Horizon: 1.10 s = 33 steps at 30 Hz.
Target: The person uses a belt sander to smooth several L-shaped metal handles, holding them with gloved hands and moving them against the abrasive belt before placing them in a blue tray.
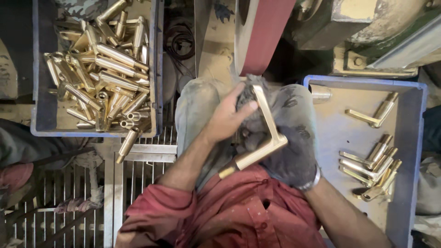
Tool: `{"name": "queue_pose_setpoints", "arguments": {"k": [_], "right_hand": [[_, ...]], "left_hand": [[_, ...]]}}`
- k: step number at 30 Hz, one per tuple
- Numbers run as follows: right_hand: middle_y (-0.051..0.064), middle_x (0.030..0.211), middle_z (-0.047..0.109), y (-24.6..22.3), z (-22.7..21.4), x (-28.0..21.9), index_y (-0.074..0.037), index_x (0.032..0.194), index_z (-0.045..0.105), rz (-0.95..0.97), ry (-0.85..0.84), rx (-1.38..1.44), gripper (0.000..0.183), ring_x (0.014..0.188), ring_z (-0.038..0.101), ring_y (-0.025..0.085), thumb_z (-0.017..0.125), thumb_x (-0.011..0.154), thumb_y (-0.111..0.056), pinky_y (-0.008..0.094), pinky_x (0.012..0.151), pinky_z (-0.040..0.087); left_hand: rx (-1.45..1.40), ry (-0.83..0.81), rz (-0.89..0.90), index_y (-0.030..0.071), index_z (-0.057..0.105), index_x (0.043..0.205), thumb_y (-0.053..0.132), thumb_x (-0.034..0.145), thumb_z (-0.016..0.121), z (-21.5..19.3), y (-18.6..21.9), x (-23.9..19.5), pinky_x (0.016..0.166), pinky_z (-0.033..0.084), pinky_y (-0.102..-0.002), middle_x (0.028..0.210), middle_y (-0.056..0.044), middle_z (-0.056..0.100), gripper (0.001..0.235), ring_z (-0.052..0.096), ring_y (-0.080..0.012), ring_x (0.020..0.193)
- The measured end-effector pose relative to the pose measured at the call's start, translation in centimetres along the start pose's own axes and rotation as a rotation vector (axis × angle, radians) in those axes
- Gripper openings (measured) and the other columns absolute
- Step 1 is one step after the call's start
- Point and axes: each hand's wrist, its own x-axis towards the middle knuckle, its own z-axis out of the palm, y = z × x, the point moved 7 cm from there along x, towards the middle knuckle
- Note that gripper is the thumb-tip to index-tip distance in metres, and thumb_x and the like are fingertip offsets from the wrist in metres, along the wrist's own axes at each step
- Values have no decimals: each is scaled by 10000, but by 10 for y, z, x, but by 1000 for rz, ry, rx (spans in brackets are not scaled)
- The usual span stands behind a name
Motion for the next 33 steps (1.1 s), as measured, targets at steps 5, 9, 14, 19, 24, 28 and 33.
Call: {"name": "queue_pose_setpoints", "arguments": {"k": [5, 9, 14, 19, 24, 28, 33], "right_hand": [[224, 1330, 634, 4, -2, -7, 80, 1433, 511, -4, 29, 8, 554, 1230, 601, 348, 510, 1060, -329, 470, 1140, 416], [220, 1368, 621, 2, 4, 3, 77, 1480, 499, -39, -76, -90, 601, 1280, 588, 347, 503, 1093, -383, 492, 1170, 399], [193, 1393, 591, 0, -5, 41, -5, 1440, 485, 33, 26, -23, 567, 1332, 527, 368, 465, 1051, -417, 533, 1168, 407], [120, 1591, 370, -7, 23, 73, -143, 1570, 320, 531, 72, 2316, 576, 1447, 404, 364, 534, 1043, -232, 508, 1172, 404], [182, 1564, 400, -9, 20, 101, -140, 1552, 383, 464, 121, 2749, 624, 1369, 435, 429, 557, 960, -233, 545, 1107, 418], [163, 1531, 414, -8, 6, 114, -208, 1516, 403, 390, 121, 2899, 633, 1366, 432, 408, 537, 898, -226, 537, 1115, 388], [151, 1514, 464, -15, -9, 123, -133, 1486, 450, 272, -43, 2702, 517, 1385, 463, 354, 486, 992, -281, 522, 1153, 384]], "left_hand": [[121, -59, -29, 17, 522, 1384, 230, 1037, 637, 8, 33, -2, 1052, 494, -304, 1201, -66, 630, 423, 588, -147, 1137], [126, -123, -1, 8, 493, 1423, 216, 1039, 618, -6, 0, 12, 1067, 470, -306, 1245, -65, 623, 454, 581, -143, 1174], [-335, -106, -298, -11, 532, 1400, 150, 1022, 614, -21, -111, 30, 990, 516, -309, 1207, -70, 636, 419, 604, -144, 1118], [-738, 147, -483, 10, 587, 1321, 169, 1019, 573, -26, -189, 38, 839, 570, -330, 1130, -74, 672, 341, 660, -169, 979], [-1004, 280, -520, 23, 594, 1327, 194, 1025, 588, -21, -218, 31, 846, 566, -322, 1140, -65, 669, 347, 656, -159, 986], [-1076, 337, -530, 33, 600, 1331, 215, 1030, 600, -19, -243, 26, 852, 562, -315, 1148, -58, 667, 352, 653, -151, 991], [-1094, 349, -503, 45, 607, 1336, 240, 1036, 615, -23, -268, 31, 860, 558, -306, 1158, -49, 664, 358, 648, -140, 998]]}}
